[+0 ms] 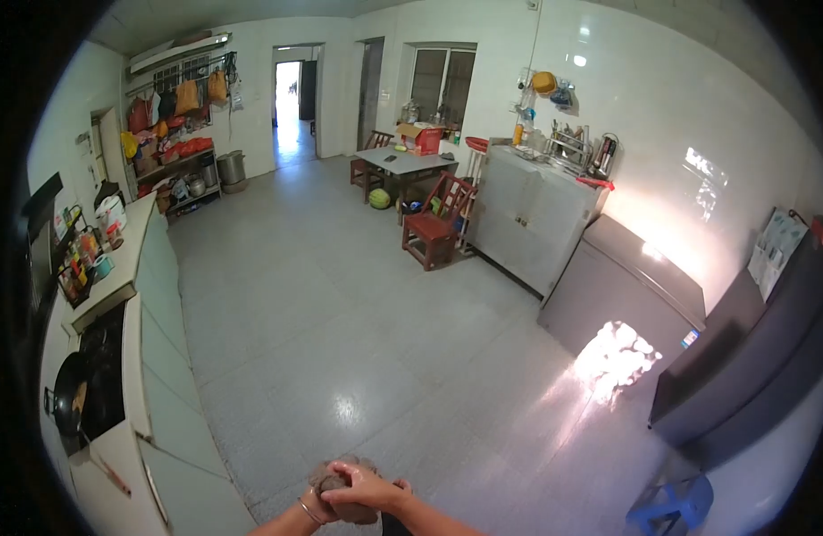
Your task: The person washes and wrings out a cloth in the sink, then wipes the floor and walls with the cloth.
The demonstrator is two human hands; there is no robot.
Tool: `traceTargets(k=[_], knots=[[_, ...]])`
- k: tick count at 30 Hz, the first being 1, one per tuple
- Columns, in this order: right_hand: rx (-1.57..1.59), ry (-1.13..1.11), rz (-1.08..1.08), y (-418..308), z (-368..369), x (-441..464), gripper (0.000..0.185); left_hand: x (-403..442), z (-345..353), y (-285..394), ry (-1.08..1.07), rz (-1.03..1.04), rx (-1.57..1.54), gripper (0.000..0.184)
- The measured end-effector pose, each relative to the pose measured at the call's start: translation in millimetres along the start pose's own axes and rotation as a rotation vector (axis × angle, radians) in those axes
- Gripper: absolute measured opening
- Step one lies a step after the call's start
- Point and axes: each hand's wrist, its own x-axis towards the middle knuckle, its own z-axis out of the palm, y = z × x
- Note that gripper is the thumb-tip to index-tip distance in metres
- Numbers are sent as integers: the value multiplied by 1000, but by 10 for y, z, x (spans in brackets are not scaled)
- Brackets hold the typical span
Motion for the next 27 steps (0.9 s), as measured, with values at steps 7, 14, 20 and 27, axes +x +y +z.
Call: traceTargets(k=[7, 14, 20, 27], knots=[[1440, -1017, -100, 171, -1347, 1295, 30, 1417, 4, 887, -527, 79, -205, 40], [517, 323, -377, -294, -1859, 2641, 15, 1989, 961, 2008, -289, 114, -543, 40], [-302, 736, -356, -836, -2718, 3564, 16, 2691, 1011, 3170, 110, 96, -217, 37], [32, 324, -239, 477, -3743, 5409, 50, 3546, 1449, 4406, 154, 92, 38, 47]])
